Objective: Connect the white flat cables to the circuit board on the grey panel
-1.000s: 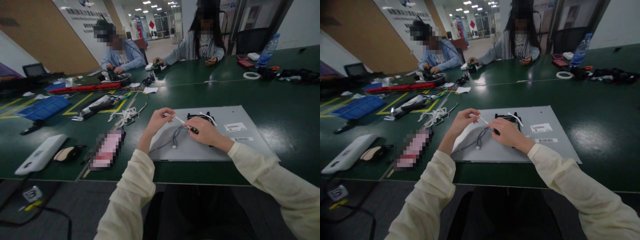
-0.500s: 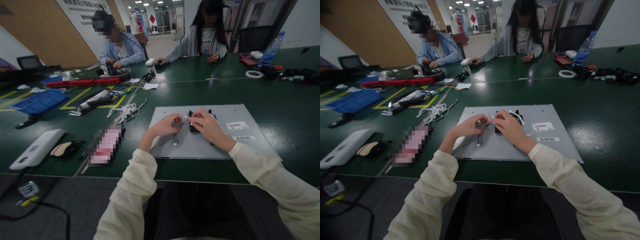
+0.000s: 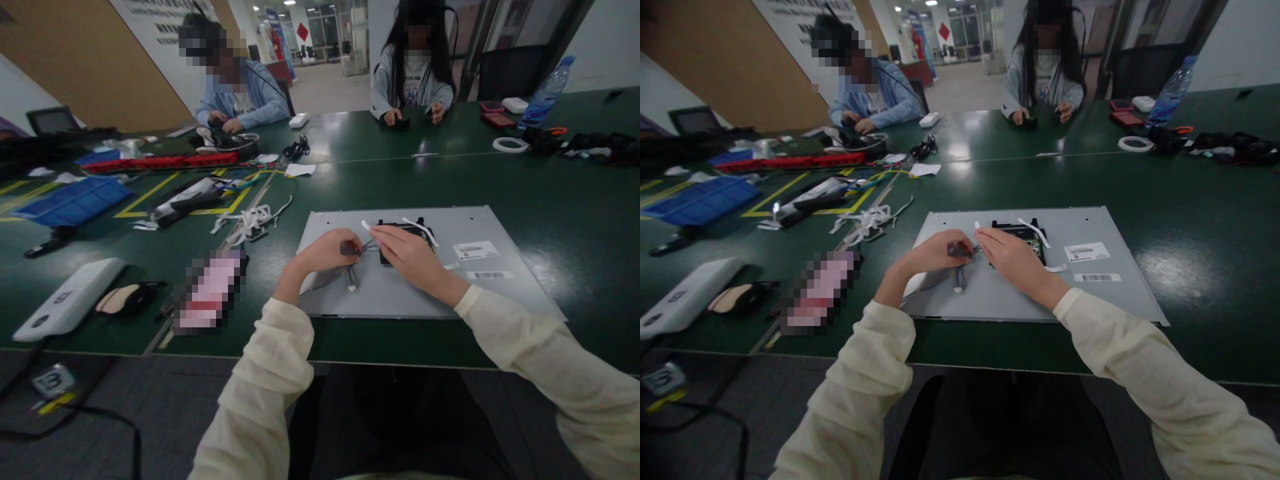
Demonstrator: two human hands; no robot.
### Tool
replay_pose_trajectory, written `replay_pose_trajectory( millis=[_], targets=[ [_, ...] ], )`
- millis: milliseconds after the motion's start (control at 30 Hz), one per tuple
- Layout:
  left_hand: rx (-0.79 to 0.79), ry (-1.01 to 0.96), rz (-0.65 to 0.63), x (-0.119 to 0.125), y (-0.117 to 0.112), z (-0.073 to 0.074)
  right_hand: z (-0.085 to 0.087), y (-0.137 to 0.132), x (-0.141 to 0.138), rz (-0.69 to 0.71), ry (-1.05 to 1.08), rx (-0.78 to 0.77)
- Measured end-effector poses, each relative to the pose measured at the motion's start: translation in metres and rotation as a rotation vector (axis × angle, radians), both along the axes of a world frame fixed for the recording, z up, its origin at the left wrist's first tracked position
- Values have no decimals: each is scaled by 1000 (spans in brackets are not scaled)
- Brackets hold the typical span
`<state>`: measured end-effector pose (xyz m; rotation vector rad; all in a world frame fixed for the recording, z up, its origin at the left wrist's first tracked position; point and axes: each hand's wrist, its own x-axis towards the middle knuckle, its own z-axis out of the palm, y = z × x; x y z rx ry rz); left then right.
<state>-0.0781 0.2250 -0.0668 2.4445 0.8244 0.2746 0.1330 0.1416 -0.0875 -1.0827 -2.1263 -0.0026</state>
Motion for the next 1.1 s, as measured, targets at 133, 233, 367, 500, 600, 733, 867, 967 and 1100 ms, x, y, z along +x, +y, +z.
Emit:
replay_pose_trajectory(
  millis=[133, 233, 367, 500, 600, 733, 867, 967, 1100],
  targets=[
    [2, 5, 43, -2, 1, -1, -4, -1, -4, 0, -137, -19],
    [10, -4, 67, -4, 2, -1, -7, -2, -5, -6, -216, -21],
    [4, -21, 74, -6, 3, -2, -9, -3, -6, -14, -275, -16],
    [9, -40, 75, -5, 3, -3, -10, -5, -9, 2, -295, 0],
    [26, -35, 74, -5, 2, -3, -12, -6, -12, -2, -292, 42],
    [37, -24, 62, -6, 3, -4, -13, -5, -15, 13, -338, 74],
    [15, -39, 43, -6, 3, -3, -14, -4, -15, 61, -403, 53],
    [0, -51, 35, -6, 3, -3, -14, -4, -16, 71, -410, 53],
    [100, -116, 132, -5, 4, -7, -16, -5, -17, 62, -409, 61]
  ],
)
